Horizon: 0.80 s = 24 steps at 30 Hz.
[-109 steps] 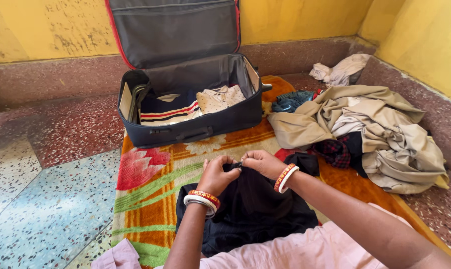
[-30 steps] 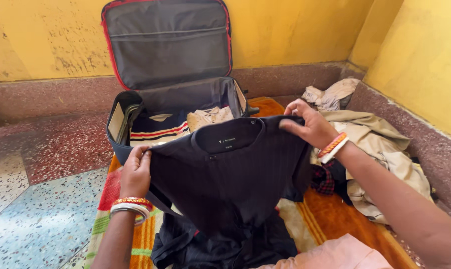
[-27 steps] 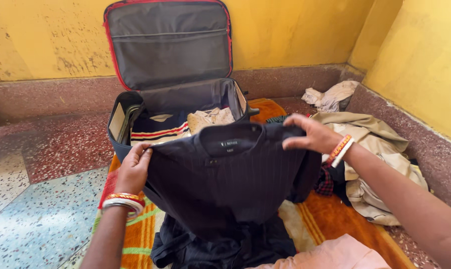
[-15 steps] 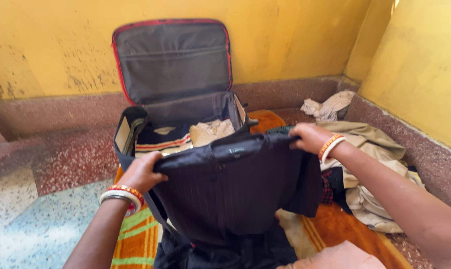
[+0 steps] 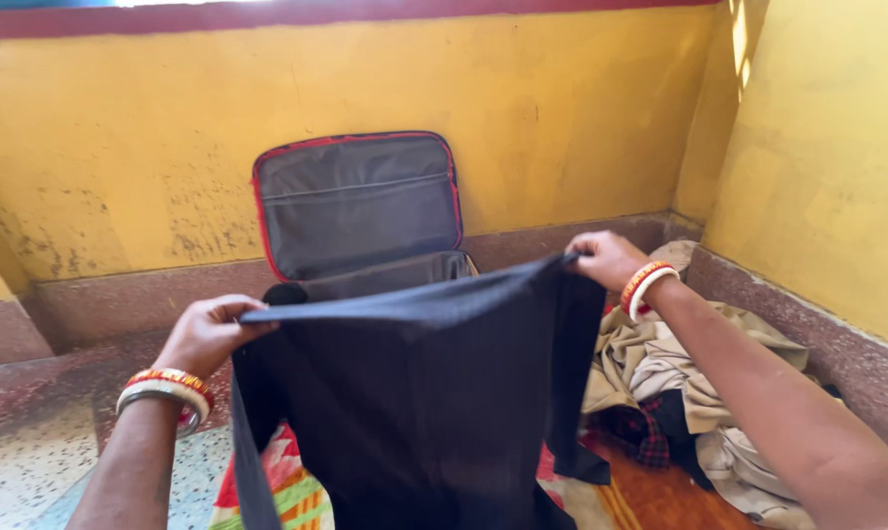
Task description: The person folds a dark striped shirt on a patterned mat, then places it into an open suitcase. The person then picks up a beige shirt from a pile of clothes and begins to fold it.
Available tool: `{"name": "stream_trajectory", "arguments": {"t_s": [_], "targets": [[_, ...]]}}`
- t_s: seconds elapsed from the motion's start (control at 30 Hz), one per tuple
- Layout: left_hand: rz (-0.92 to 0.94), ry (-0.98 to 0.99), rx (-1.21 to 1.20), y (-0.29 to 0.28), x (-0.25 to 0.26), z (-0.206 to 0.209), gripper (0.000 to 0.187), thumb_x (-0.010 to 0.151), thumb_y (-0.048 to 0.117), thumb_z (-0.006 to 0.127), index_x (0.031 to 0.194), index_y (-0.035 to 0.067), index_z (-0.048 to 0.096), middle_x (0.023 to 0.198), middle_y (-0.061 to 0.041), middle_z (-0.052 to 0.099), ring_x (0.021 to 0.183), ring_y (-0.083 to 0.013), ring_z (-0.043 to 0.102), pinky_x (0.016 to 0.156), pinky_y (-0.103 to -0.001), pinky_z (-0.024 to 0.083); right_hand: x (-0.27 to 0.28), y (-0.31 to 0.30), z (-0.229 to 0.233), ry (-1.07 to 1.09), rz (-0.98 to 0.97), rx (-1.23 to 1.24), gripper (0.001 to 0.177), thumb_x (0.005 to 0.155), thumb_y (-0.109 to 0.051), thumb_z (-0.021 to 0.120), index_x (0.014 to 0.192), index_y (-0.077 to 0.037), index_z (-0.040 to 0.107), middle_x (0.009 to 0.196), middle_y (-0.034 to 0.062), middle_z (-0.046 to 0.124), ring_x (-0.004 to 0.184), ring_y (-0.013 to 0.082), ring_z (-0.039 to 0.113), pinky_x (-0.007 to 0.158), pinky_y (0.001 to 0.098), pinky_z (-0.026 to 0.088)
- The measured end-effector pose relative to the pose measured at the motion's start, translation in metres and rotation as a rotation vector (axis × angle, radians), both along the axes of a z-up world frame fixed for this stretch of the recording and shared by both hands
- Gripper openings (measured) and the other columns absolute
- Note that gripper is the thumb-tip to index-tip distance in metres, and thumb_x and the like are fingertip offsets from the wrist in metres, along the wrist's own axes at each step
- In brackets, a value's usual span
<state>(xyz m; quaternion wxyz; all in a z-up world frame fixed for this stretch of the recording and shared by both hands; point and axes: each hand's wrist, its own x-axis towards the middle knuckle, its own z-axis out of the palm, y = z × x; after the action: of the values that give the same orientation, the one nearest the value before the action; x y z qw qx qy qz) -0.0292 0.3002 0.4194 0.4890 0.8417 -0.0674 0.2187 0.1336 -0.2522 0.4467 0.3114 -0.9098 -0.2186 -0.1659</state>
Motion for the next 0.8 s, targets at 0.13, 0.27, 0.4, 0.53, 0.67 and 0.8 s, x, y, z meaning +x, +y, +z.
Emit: {"name": "stream_trajectory", "arguments": {"t_s": [0.13,0.27,0.4,0.53,0.67,0.8], "targets": [[-0.075,0.295,-0.161,0.022,-0.015,-0.016,0.024,0.090,0.020,0.076,0.103,0.002,0.081,0.090,0.001,0.076,0.081,-0.0095,0.062,0.073,-0.029,0.048,-0.001,-0.007,-0.005,0.149,0.033,-0.129,0.027,0.087,-0.031,0.072,0.102,-0.010,0.080,0.089,0.0105,0.081,0.085,0.0205,0.073,0.080,0.0372,0.055],[-0.103,0.095,-0.251,0.025,-0.013,-0.007,0.029,0.094,0.026,0.068,0.109,0.003,0.075,0.094,0.005,0.075,0.083,-0.0050,0.063,0.077,-0.024,0.051,-0.014,0.005,0.015,-0.158,-0.143,-0.301,0.032,0.085,-0.034,0.067,0.108,-0.017,0.081,0.098,0.0131,0.079,0.090,0.0300,0.075,0.082,0.0421,0.058],[0.025,-0.077,-0.270,0.032,0.001,0.001,0.036,0.103,0.034,0.065,0.118,0.002,0.073,0.094,0.005,0.070,0.079,-0.0046,0.054,0.071,-0.026,0.044,-0.029,0.033,0.024,-0.221,-0.338,-0.200,0.047,0.094,-0.058,0.062,0.114,-0.018,0.078,0.099,0.0150,0.077,0.094,0.0367,0.071,0.082,0.0473,0.055],[0.138,-0.042,-0.104,0.062,0.009,-0.024,0.038,0.103,0.035,0.062,0.112,0.000,0.073,0.088,0.004,0.070,0.078,-0.0043,0.056,0.072,-0.024,0.047,-0.015,0.065,0.019,0.199,-0.213,-0.102,0.041,0.099,-0.045,0.059,0.115,-0.011,0.075,0.093,0.0191,0.078,0.084,0.0338,0.076,0.075,0.0446,0.060],[0.393,-0.027,-0.211,0.106,0.015,-0.068,0.039,0.106,0.037,0.061,0.110,0.000,0.073,0.085,0.002,0.065,0.077,-0.0079,0.053,0.070,-0.027,0.044,0.017,0.123,-0.001,0.498,0.037,0.149,0.034,0.103,-0.027,0.044,0.119,-0.006,0.067,0.090,0.0189,0.078,0.079,0.0294,0.077,0.066,0.0404,0.063],[0.539,-0.258,-0.549,0.142,0.015,-0.066,0.048,0.115,0.036,0.063,0.112,-0.012,0.065,0.091,-0.006,0.048,0.080,-0.0175,0.041,0.070,-0.037,0.035,0.037,0.226,-0.009,0.442,0.239,0.122,0.031,0.101,-0.028,0.044,0.112,-0.012,0.070,0.089,0.0009,0.073,0.076,0.0116,0.070,0.062,0.0302,0.056]]}}
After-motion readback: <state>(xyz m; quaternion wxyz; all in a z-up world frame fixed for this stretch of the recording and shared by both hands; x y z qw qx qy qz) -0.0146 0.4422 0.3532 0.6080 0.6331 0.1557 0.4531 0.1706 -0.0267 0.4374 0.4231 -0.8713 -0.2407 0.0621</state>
